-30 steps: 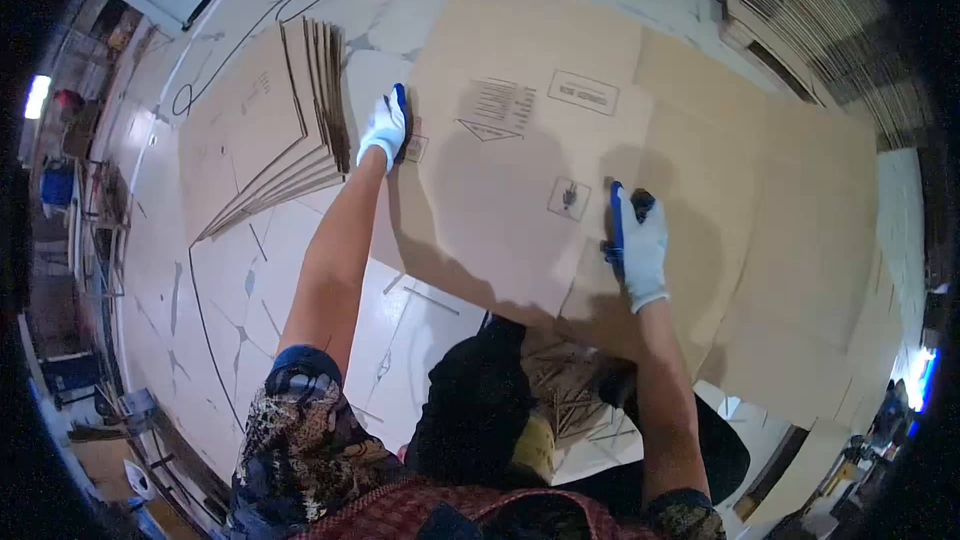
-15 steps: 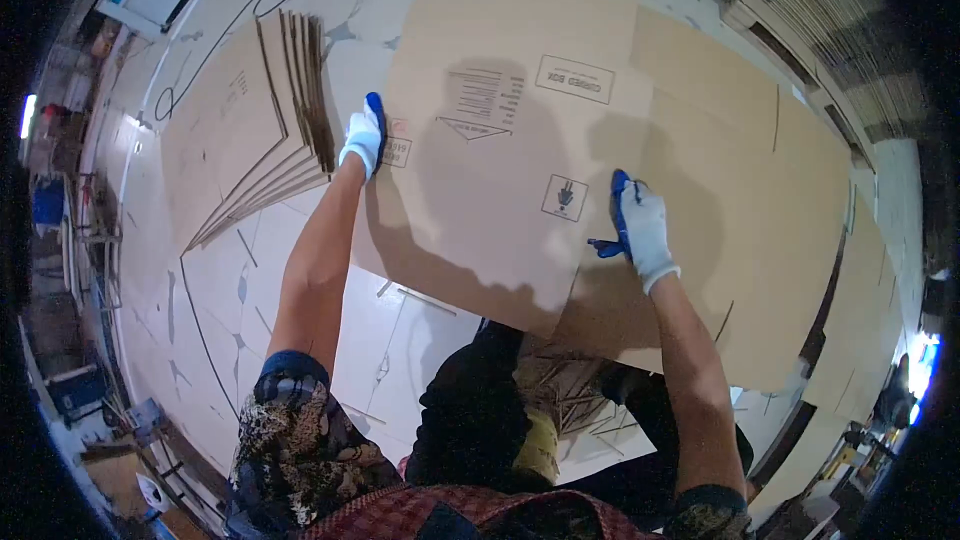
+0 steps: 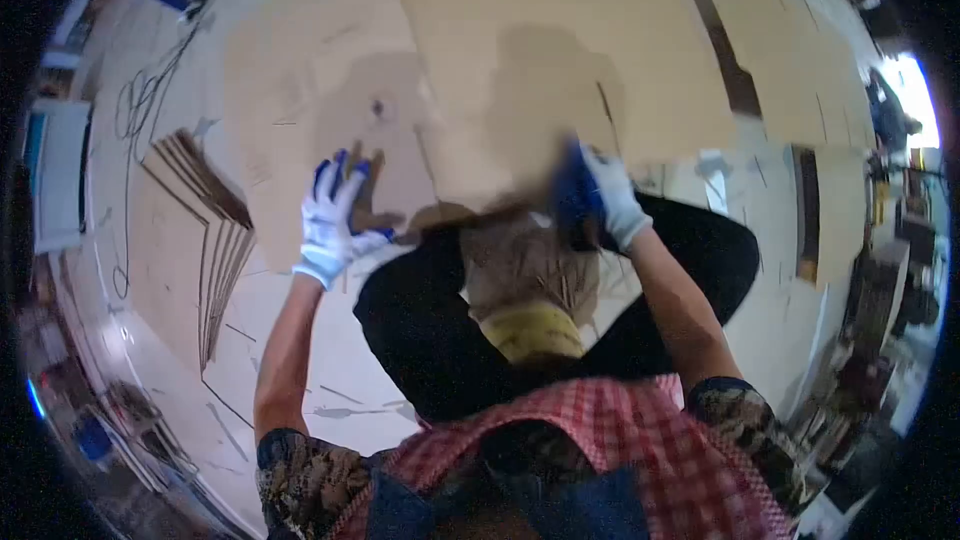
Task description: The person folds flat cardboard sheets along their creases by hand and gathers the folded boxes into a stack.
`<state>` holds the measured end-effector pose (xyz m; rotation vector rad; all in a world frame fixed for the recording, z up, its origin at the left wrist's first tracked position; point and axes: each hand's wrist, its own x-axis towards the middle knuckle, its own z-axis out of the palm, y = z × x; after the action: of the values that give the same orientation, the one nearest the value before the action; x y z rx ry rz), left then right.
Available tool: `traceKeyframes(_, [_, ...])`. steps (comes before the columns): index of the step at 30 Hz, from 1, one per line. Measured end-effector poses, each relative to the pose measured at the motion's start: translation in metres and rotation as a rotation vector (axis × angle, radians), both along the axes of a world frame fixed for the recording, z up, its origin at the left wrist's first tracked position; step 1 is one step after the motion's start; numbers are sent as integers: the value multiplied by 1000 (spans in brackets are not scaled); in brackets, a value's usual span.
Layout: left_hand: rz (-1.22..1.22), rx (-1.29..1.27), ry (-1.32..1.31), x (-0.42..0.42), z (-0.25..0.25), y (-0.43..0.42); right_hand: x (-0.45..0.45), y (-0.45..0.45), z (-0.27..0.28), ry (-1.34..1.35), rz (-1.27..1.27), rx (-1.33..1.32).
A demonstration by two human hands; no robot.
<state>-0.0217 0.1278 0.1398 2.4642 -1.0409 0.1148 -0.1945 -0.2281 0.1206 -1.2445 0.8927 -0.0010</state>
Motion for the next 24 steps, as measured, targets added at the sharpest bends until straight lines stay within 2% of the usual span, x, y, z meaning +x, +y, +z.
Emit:
traceKeyframes(1, [-39, 113, 15, -16, -4, -5, -36, -24, -6, 29, -156, 230])
traceKeyframes(3, [-111, 335, 8, -40, -15, -17, -68, -79, -57, -164, -449, -259])
traceKeyframes(5, [-122, 356, -1, -40, -26, -15, -58, -104, -28, -50, -711, -109])
traceKeyframes(7, [-71, 368, -19, -36, -41, -10, -52, -134, -45, -529, -853, 79])
traceKeyframes(8, [-80, 380, -28, -35, -45, -7, -64, -135, -46, -532, -867, 91])
traceKeyframes(11, [-65, 429, -60, -25, -62, -1, -74, -151, -32, -556, -712, 356])
traceKeyframes(15, [-161, 405, -131, -15, -84, 7, -99, -140, 16, -428, -462, -214])
traceKeyframes(16, [-144, 401, -144, -11, -84, 6, -99, -126, 25, -445, -450, -213])
traceKeyframes(18, [-108, 317, -126, -20, -78, -2, -79, -62, 65, -435, -350, -768])
traceKeyframes(22, [-65, 295, -126, -37, -69, -6, -32, 34, 81, -450, 517, -1546])
traceKeyframes(24, [-39, 338, -50, -41, -53, -9, -12, 60, 44, -206, 907, -1552])
